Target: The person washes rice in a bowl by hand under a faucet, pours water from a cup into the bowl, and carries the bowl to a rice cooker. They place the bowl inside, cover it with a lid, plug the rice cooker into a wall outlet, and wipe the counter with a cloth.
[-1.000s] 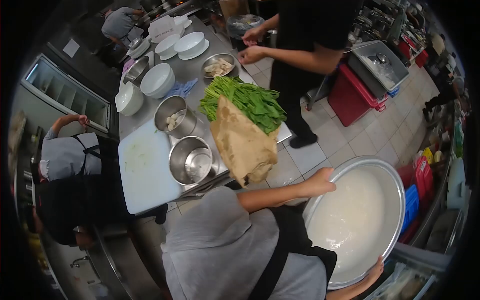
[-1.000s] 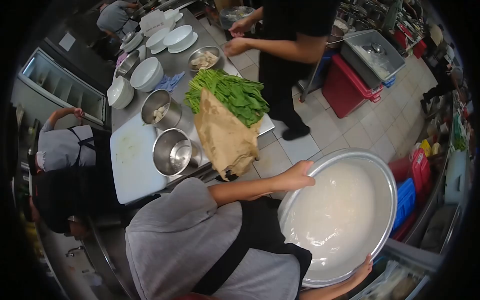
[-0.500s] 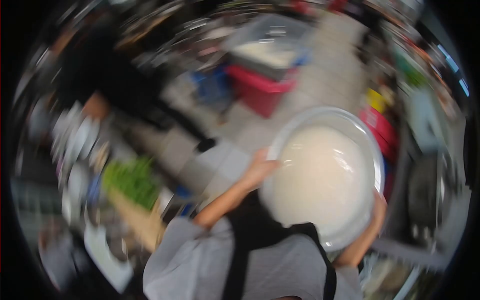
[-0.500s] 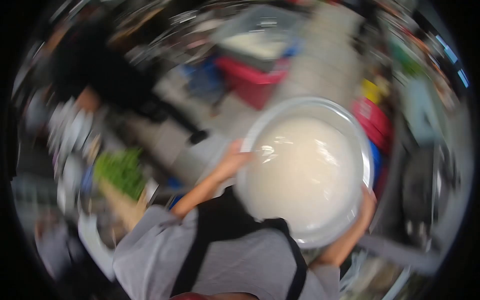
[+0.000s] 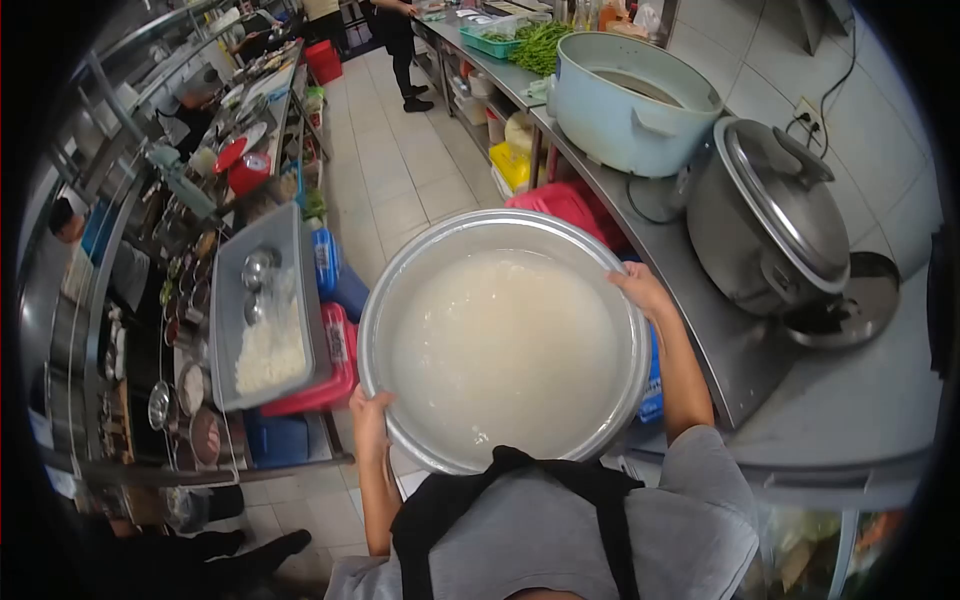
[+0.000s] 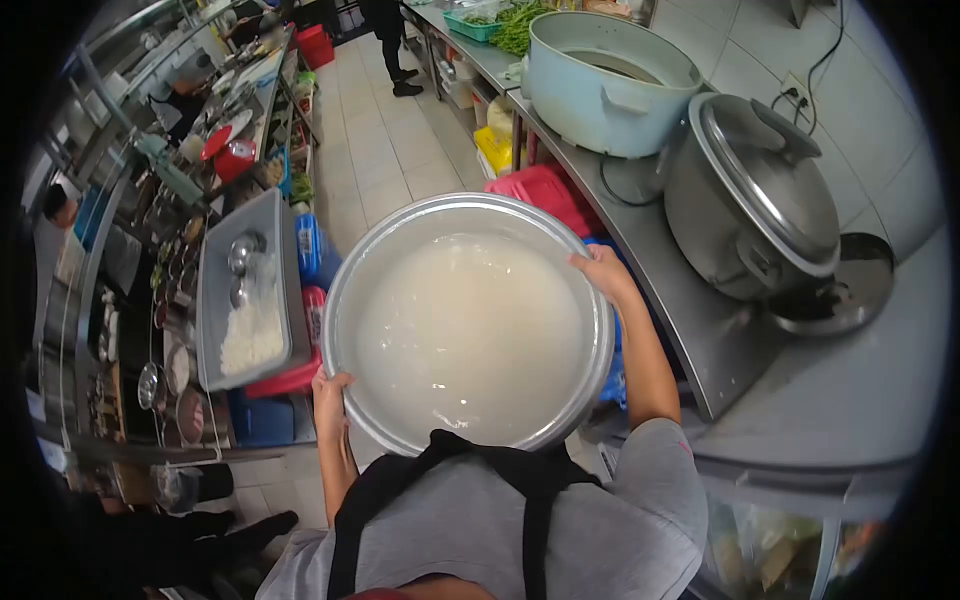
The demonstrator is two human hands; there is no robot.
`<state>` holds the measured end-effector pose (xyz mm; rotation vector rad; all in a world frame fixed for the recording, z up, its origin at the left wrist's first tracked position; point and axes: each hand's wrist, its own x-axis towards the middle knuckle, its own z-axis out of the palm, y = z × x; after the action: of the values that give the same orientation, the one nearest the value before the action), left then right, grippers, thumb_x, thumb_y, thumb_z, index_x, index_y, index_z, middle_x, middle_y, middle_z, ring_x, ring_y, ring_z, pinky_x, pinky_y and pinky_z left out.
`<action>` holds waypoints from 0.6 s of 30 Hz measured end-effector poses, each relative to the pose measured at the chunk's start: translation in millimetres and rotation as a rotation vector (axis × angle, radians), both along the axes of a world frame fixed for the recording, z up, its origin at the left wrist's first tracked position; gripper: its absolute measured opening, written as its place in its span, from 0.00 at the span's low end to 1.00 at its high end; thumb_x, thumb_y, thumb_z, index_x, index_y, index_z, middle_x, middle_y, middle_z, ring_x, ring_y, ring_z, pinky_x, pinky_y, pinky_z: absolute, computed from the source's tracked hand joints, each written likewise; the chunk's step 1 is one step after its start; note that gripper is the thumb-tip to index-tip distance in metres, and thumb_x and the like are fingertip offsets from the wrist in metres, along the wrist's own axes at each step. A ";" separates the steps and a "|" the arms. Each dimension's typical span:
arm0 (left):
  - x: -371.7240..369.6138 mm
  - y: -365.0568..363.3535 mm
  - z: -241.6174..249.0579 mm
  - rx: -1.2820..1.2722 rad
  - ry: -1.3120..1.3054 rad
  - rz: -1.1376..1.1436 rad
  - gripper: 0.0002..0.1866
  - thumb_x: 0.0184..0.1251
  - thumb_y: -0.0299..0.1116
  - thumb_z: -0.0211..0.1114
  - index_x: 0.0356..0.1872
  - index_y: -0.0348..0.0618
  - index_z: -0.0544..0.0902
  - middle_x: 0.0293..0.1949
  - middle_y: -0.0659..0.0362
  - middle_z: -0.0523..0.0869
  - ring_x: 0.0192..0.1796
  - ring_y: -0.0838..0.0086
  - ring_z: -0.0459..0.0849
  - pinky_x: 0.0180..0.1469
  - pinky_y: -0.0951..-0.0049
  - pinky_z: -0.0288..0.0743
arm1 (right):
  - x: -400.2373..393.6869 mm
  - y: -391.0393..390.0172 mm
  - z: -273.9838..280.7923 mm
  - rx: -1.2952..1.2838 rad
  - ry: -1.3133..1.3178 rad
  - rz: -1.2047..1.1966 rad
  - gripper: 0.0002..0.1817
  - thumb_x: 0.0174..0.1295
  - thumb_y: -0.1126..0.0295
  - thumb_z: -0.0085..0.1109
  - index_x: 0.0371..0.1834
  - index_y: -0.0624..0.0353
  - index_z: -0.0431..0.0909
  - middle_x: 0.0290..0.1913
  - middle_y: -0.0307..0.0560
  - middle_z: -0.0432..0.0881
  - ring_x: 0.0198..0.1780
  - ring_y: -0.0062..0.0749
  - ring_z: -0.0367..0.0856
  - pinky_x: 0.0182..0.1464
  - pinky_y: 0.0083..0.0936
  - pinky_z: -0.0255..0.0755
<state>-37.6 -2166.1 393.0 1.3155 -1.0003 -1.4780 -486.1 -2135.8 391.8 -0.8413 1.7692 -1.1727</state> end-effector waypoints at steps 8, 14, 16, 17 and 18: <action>-15.3 -186.1 55.4 -0.095 -0.069 0.019 0.17 0.38 0.24 0.54 0.37 0.36 0.74 0.27 0.57 0.79 0.28 0.74 0.77 0.31 0.79 0.70 | -12.1 -151.0 52.5 -0.140 -0.138 0.002 0.15 0.49 0.72 0.55 0.38 0.73 0.73 0.32 0.50 0.78 0.31 0.28 0.76 0.36 0.22 0.70; -28.1 -326.3 144.6 -0.190 -0.005 -0.129 0.18 0.40 0.26 0.52 0.37 0.34 0.73 0.29 0.56 0.79 0.30 0.74 0.77 0.36 0.79 0.71 | -25.7 -219.4 108.5 -0.306 -0.248 -0.019 0.13 0.48 0.73 0.55 0.35 0.70 0.72 0.32 0.48 0.77 0.29 0.25 0.76 0.32 0.20 0.70; -55.3 -350.6 192.6 -0.211 0.012 -0.177 0.17 0.41 0.27 0.52 0.37 0.34 0.73 0.30 0.56 0.79 0.30 0.73 0.77 0.37 0.79 0.71 | -30.1 -230.9 137.2 -0.376 -0.282 -0.064 0.13 0.48 0.73 0.55 0.35 0.70 0.72 0.31 0.47 0.77 0.28 0.24 0.76 0.30 0.19 0.70; -74.1 -357.5 216.3 -0.168 0.094 -0.193 0.17 0.42 0.29 0.53 0.37 0.35 0.73 0.30 0.55 0.79 0.30 0.73 0.77 0.35 0.79 0.72 | -32.0 -233.9 152.5 -0.436 -0.324 -0.076 0.13 0.48 0.73 0.55 0.35 0.70 0.72 0.31 0.47 0.77 0.28 0.23 0.76 0.29 0.18 0.70; -92.6 -366.9 230.5 -0.125 0.174 -0.209 0.17 0.42 0.32 0.54 0.37 0.36 0.74 0.30 0.55 0.78 0.29 0.73 0.77 0.34 0.78 0.73 | -32.1 -234.0 172.3 -0.495 -0.344 -0.113 0.12 0.48 0.73 0.55 0.33 0.71 0.72 0.29 0.46 0.77 0.26 0.22 0.76 0.27 0.16 0.70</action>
<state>-130.2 -2533.0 623.5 0.9991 -1.1216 -1.6270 -518.2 -2369.8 564.1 -0.7622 1.2762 -1.7559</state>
